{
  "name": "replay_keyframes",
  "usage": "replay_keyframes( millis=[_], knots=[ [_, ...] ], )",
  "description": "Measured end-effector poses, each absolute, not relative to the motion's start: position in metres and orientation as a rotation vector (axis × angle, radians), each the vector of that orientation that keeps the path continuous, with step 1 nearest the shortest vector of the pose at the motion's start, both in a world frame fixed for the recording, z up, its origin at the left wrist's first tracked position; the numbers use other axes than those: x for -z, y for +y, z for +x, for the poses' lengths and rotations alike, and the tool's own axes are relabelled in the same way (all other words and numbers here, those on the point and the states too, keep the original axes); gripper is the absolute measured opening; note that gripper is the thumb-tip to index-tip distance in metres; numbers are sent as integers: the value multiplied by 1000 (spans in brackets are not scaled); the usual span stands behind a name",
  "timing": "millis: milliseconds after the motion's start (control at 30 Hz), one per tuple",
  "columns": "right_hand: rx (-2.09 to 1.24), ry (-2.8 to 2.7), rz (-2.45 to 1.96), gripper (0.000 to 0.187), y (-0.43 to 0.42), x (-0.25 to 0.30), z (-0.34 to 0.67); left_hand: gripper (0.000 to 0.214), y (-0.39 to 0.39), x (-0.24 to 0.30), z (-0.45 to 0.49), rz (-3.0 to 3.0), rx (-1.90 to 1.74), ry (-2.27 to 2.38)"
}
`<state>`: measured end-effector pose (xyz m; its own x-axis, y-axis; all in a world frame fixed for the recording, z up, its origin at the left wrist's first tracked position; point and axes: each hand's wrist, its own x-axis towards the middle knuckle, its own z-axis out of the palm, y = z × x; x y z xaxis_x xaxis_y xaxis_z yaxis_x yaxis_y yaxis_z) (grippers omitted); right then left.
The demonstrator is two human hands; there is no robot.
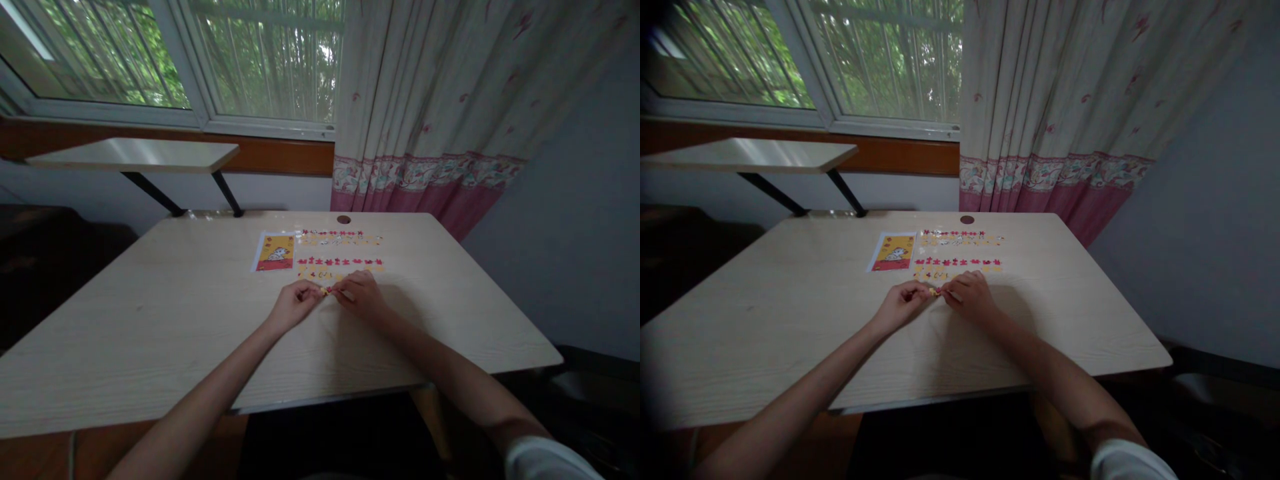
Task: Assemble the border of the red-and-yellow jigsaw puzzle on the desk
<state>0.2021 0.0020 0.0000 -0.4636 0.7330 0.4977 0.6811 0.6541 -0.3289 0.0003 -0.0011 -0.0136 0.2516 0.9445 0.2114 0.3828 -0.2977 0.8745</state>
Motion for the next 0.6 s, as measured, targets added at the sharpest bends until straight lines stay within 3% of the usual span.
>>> replay_keyframes(
  millis=[300, 600],
  knots=[
    [-208, -2322, -1222, 12, 1, 16, 196, 31, 1, 6, -20, 2371, -680, 1365],
    [-226, -2335, -1314, 13, 1, 11, 192, 32, 1, 8, -17, 2545, -505, 1394]
  ],
)
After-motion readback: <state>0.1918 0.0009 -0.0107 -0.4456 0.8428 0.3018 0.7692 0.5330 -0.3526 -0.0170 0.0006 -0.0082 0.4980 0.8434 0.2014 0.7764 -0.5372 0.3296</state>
